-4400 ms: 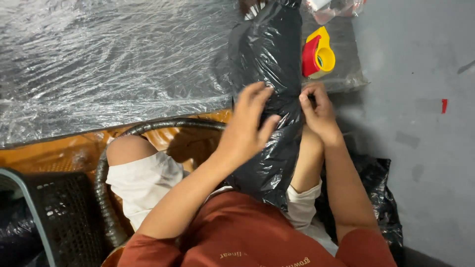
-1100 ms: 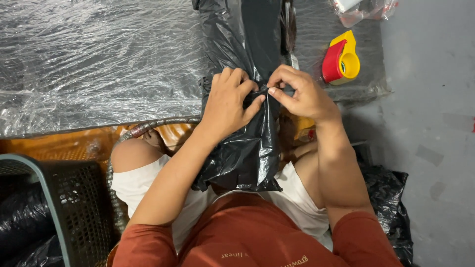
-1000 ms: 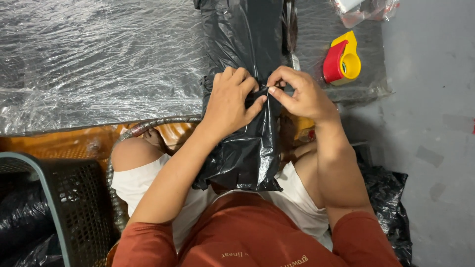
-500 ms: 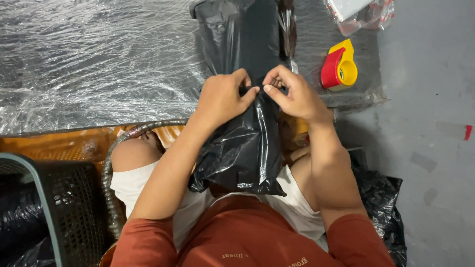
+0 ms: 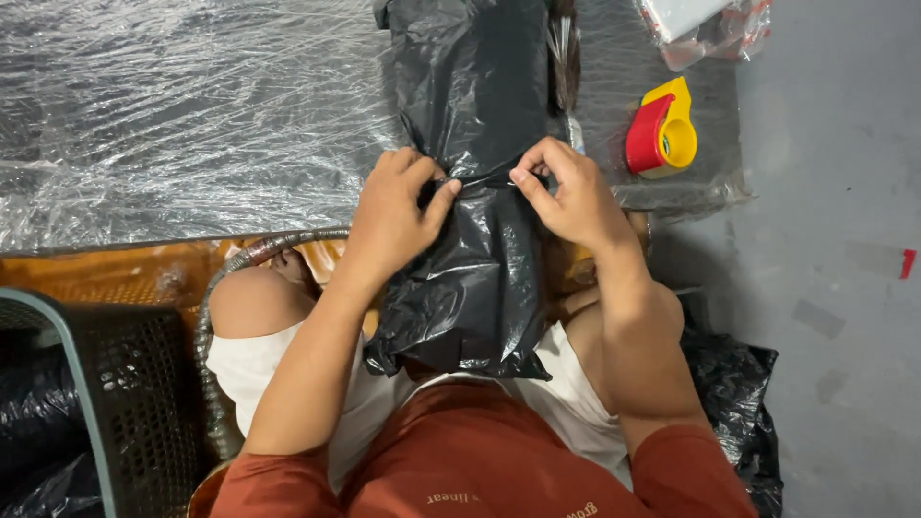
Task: The person packs white pillow-like items into black plastic bags, wrapping the bags around them and securing the packages before using a duster on the exterior.
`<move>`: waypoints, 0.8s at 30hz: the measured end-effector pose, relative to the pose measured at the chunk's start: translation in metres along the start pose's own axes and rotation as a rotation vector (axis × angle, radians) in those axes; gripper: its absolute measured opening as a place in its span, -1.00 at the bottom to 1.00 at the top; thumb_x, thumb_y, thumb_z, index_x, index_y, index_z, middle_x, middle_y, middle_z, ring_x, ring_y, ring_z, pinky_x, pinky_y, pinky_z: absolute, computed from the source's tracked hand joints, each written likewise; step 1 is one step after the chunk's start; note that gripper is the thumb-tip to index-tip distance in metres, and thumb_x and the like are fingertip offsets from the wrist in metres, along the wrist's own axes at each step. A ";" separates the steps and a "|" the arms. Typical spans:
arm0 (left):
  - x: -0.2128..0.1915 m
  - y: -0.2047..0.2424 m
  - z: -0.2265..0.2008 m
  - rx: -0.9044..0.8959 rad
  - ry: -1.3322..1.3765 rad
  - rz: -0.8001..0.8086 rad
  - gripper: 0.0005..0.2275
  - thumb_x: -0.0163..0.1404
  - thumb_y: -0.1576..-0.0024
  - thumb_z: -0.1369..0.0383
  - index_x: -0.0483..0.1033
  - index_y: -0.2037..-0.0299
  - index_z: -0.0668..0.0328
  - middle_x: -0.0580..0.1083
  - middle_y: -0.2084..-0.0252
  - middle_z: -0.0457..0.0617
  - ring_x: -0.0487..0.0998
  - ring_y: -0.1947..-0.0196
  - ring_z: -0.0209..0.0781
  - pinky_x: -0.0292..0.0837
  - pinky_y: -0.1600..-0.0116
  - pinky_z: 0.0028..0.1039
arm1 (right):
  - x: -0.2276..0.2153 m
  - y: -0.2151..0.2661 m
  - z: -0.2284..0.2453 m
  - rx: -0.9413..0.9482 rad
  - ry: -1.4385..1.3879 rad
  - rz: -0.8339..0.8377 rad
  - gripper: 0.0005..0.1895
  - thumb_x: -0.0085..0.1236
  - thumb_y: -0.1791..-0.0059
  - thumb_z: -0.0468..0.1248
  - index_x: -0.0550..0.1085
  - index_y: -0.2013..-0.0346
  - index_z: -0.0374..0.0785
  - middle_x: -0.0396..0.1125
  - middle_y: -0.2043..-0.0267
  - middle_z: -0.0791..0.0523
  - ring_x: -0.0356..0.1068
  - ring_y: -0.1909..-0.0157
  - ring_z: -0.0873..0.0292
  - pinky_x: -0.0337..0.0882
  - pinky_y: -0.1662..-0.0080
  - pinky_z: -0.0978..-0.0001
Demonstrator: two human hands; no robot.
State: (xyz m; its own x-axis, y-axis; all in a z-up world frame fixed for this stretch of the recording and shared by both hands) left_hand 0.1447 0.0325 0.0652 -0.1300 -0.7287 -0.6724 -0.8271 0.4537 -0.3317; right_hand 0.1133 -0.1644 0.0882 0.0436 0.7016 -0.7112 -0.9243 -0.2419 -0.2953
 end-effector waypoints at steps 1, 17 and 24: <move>-0.003 -0.001 -0.001 0.012 0.069 -0.004 -0.84 0.09 -0.23 0.25 0.52 0.26 0.15 0.39 0.35 0.07 0.50 0.22 0.22 0.42 0.09 -0.15 | 0.001 0.001 -0.003 0.010 0.022 -0.014 -0.94 0.20 -0.10 -0.30 0.50 0.21 -0.22 0.37 0.39 0.08 0.44 0.29 0.03 0.44 0.17 0.25; 0.002 -0.004 0.030 0.044 0.111 -0.154 -0.64 0.25 -0.13 0.16 0.40 0.54 0.16 0.38 0.57 0.13 0.52 0.43 0.24 0.43 0.25 -0.16 | -0.013 0.000 -0.024 -0.092 0.036 -0.087 -0.90 0.28 -0.07 -0.25 0.52 0.26 -0.18 0.36 0.37 0.12 0.43 0.25 0.01 0.44 0.11 0.25; 0.023 0.027 0.082 -0.140 0.351 -0.108 -0.72 0.18 -0.21 0.20 0.42 0.35 0.22 0.31 0.26 0.13 0.46 0.14 0.26 0.36 -0.03 -0.15 | -0.006 0.016 -0.071 -0.020 -0.145 0.030 -0.89 0.22 -0.10 -0.28 0.48 0.20 -0.26 0.36 0.16 0.02 0.37 0.12 0.02 0.35 -0.01 0.22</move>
State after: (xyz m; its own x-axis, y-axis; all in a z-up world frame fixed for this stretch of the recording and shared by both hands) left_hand 0.1642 0.0698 -0.0131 -0.1968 -0.9107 -0.3633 -0.9098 0.3078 -0.2786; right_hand 0.1250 -0.2200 0.0426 -0.0406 0.7828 -0.6209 -0.9166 -0.2765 -0.2887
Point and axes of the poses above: each hand's wrist, its own y-axis away from the middle knuckle, its own x-axis out of the palm, z = x × y, the point moved 9 cm from there along -y, towards the middle knuckle
